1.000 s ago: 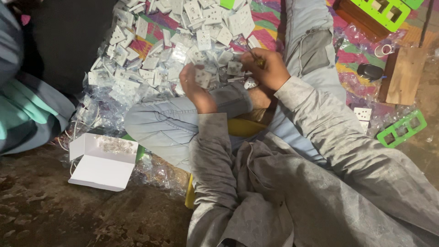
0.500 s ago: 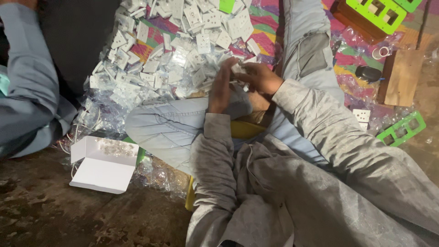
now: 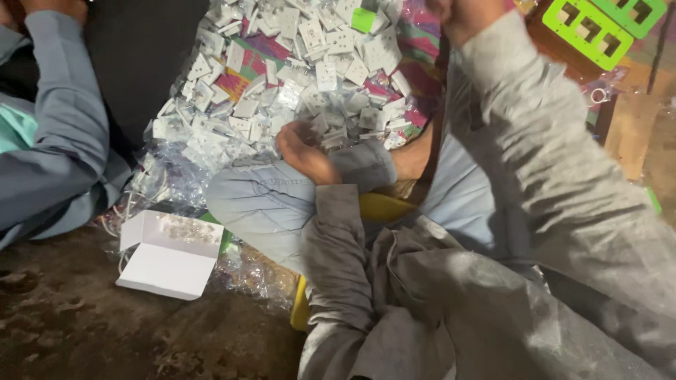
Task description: The person sits on the floor among a large spread of small white plastic switch plates and frames, picking up individual plates, fitting parts together by hand, and setting the handled pieces back on the mat. Other people nearby handle the same components.
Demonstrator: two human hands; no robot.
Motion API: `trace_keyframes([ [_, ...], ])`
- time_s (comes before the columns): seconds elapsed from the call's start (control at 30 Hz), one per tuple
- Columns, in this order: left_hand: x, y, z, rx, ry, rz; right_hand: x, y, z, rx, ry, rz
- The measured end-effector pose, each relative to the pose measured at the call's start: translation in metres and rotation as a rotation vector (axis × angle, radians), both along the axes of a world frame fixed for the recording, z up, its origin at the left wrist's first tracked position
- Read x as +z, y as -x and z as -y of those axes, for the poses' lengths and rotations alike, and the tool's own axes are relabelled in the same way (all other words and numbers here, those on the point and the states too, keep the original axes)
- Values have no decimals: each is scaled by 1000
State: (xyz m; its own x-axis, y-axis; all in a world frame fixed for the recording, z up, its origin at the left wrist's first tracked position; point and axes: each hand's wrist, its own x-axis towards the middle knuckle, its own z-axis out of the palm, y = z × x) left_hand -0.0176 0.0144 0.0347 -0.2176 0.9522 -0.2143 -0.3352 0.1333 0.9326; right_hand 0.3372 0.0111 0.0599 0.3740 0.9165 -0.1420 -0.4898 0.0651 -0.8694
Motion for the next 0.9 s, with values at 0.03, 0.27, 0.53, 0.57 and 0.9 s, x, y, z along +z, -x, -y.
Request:
trace_keyframes([
  [0.03, -1, 0, 0, 34, -13, -16, 1, 16, 9, -77, 115, 190],
  [0.27, -28, -1, -9, 92, -261, -35, -10, 149, 62, 392, 115, 1314],
  [0.53, -36, 0, -8, 58, -24, 31, -39, 159, 55, 482, 301, 1651],
  [0.57, -34, 0, -8, 45, -33, 46, -37, 154, 55, 481, 362, 1686],
  [0.9, -20, -2, -4, -9, -45, 31, -34, 150, 65, 452, 225, 1524],
])
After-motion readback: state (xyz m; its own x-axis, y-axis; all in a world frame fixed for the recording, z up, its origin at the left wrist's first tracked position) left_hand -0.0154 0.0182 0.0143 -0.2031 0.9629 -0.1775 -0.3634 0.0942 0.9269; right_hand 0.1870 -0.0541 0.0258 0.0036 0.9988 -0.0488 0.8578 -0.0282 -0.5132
